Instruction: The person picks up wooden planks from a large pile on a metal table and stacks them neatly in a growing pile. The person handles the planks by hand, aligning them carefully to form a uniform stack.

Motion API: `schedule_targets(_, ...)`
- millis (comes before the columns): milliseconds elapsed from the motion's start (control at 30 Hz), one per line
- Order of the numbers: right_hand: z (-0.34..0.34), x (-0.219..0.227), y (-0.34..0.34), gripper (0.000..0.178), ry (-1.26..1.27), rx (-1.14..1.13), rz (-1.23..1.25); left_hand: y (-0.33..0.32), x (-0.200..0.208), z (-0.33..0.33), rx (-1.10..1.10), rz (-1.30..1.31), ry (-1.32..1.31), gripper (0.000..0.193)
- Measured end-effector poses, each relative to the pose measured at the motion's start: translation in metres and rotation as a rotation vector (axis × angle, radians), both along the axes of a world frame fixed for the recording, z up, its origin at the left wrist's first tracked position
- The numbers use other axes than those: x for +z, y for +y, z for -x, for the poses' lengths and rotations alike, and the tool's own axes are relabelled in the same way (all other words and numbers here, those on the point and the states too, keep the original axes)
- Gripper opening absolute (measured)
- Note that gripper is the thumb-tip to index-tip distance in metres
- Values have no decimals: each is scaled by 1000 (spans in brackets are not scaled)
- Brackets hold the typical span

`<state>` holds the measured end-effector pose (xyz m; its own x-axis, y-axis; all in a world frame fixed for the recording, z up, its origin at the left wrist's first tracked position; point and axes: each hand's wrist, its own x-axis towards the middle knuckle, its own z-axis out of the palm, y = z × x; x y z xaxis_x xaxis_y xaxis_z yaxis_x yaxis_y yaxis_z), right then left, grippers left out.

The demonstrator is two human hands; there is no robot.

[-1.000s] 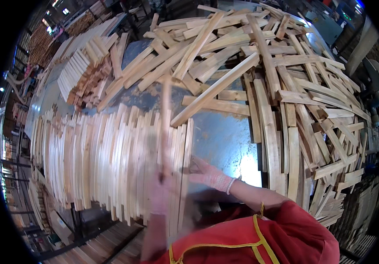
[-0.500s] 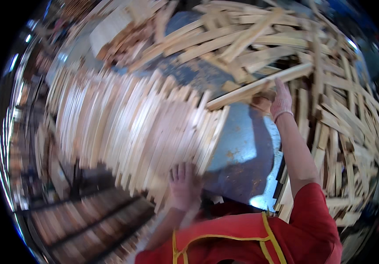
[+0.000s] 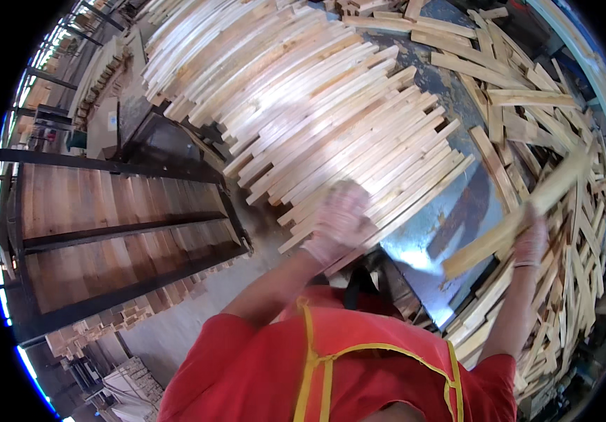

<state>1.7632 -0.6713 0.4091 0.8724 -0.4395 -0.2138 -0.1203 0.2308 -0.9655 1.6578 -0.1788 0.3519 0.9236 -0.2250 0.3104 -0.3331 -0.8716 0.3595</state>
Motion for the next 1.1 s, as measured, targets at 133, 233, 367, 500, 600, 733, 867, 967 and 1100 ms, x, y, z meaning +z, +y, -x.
schedule_targets(133,85,-80,98,27,297,129,234,87,10,57,406,234,153,52)
schedule_targets(233,97,-115,169,35,456,165,297,149,-2,93,601,367,338,45)
schedule_targets(367,101,-56,260,66,342,369,21,185,-48,99,718,934,637,46)
schedule_targets(500,97,-74,220,86,416,243,76,127,-62,74,841,1697,871,39)
schedule_targets(600,95,-75,197,88,334,161,156,85,20,102,483,1626,1188,43)
schedule_targets(733,89,-62,186,88,342,251,303,75,16,88,-6,639,983,54)
schedule_targets(867,73,-87,148,80,336,342,250,34,35,-6,120,439,880,72)
schedule_targets(967,56,-76,140,75,369,513,350,-6,45,-74,225,214,851,86)
schedule_targets(1100,35,-58,149,76,556,611,591,-73,20,-108,209,-73,809,108)
